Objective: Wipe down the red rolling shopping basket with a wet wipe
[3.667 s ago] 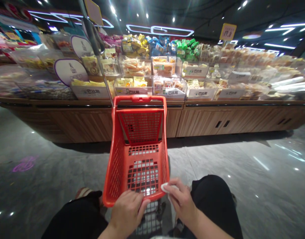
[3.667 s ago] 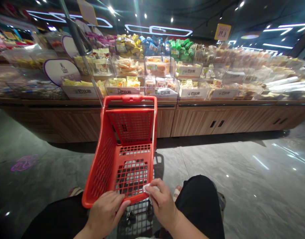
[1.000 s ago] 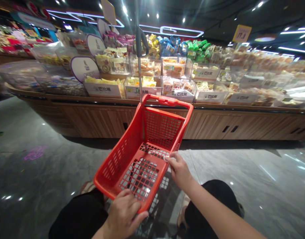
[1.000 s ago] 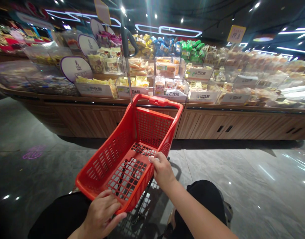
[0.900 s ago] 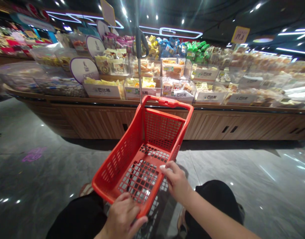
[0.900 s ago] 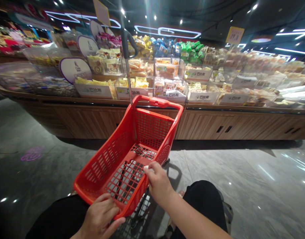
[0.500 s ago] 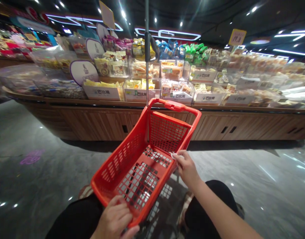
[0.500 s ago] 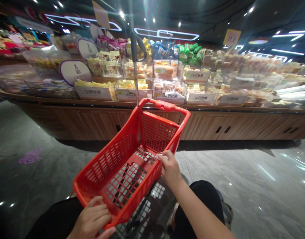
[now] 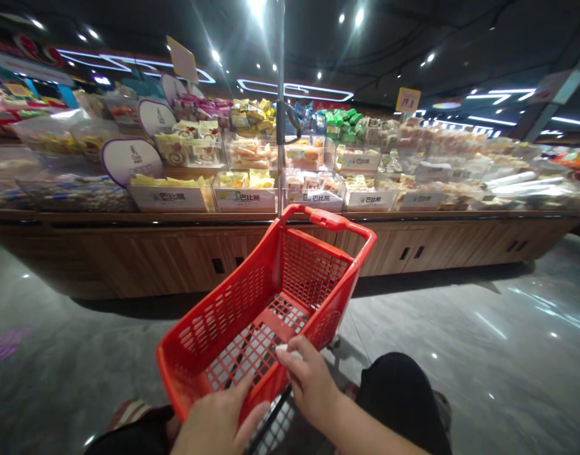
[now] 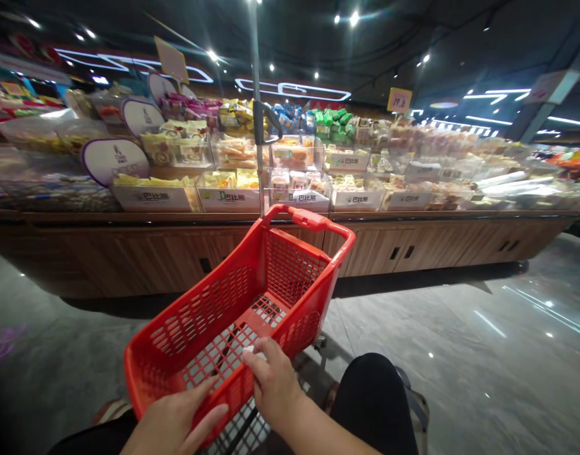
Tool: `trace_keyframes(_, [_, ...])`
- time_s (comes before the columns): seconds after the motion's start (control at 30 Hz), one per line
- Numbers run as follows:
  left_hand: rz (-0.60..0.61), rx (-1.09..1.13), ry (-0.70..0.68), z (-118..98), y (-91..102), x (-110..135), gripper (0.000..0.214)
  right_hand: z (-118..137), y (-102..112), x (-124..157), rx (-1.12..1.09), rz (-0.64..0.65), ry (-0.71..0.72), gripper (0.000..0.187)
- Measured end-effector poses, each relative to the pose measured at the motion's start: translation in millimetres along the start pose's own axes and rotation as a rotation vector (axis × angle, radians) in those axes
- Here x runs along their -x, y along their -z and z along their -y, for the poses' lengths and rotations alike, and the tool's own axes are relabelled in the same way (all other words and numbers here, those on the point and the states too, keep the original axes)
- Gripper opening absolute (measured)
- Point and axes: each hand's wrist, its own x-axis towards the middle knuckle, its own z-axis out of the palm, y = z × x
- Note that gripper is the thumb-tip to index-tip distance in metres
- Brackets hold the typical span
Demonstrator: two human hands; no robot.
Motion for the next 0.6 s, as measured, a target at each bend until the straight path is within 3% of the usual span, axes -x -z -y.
trace_keyframes(0.1, [0.079, -0.090, 0.104, -20.7, 0.2, -18.5, 0.038, 0.8, -4.6, -0.5, 0.049, 0.002, 0.003, 0.035])
trace_keyframes(0.2, [0.037, -0.148, 0.122, -21.7, -6.2, -22.1, 0.042, -13.5, 7.9, -6.4, 0.107, -0.026, 0.008, 0.032])
trace_keyframes(0.33, [-0.028, -0.188, 0.118, -14.4, -14.9, -17.6, 0.041, -51.1, 42.1, -21.5, 0.202, -0.225, -0.089, 0.035])
trace_keyframes(0.43, [-0.071, -0.212, 0.108, -15.8, -15.9, -16.4, 0.043, -60.6, 49.9, -24.7, 0.235, -0.320, -0.154, 0.038])
trace_keyframes(0.5, [-0.106, -0.224, 0.106, -17.9, -14.6, -16.0, 0.044, -49.5, 40.0, -18.6, 0.227, -0.278, -0.135, 0.039])
trace_keyframes(0.6, [-0.148, -0.196, 0.061, -16.5, -12.1, -14.6, 0.043, -23.8, 19.1, -5.4, 0.179, -0.091, -0.028, 0.043])
